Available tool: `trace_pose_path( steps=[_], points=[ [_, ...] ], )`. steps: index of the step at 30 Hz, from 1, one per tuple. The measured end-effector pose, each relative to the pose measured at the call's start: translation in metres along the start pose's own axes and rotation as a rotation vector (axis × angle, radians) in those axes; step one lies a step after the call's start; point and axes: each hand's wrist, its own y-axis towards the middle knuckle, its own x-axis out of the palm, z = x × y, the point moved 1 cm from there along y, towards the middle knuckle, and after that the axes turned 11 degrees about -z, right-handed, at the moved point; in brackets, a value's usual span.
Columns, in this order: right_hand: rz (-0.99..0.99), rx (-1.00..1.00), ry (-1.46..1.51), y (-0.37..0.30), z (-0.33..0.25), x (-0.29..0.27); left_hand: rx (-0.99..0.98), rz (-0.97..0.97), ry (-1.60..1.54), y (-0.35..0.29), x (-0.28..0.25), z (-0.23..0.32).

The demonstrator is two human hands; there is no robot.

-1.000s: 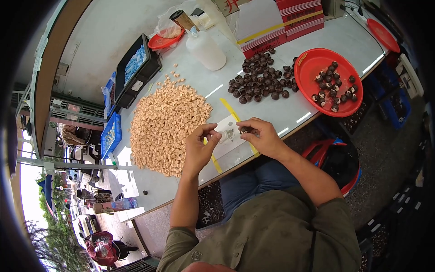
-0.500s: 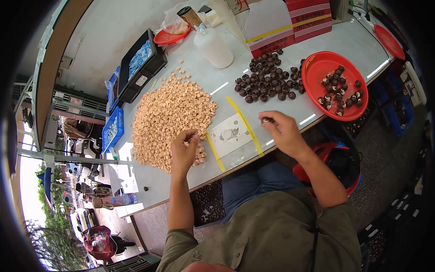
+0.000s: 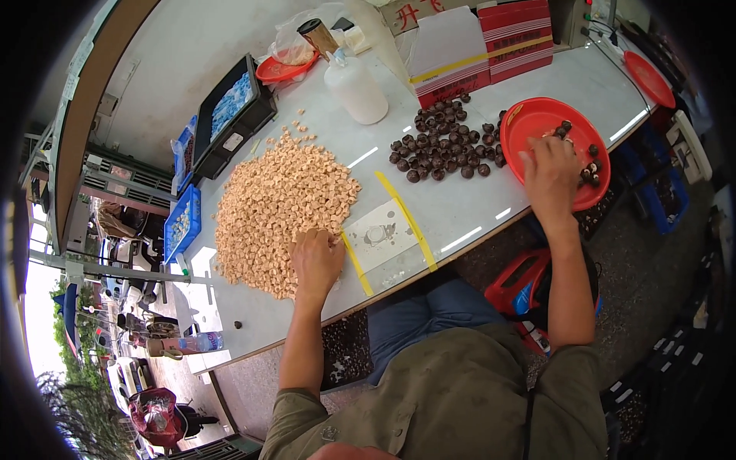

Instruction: The person assembles small plastic toy components by hand, inserting pink plastic pins into brown spherical parts.

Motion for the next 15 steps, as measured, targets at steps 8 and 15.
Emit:
trace_pose_path(
  steps=[8, 15],
  points=[
    [-0.222, -0.197, 0.151, -0.007, -0.07, 0.052, 0.032, -0.071, -0.056, -0.01, -0.013, 0.025],
    [-0.256, -0.133, 0.397, -0.023, -0.084, 0.057, 0.148, -0.024, -0.219, -0.016, -0.014, 0.019]
  ],
)
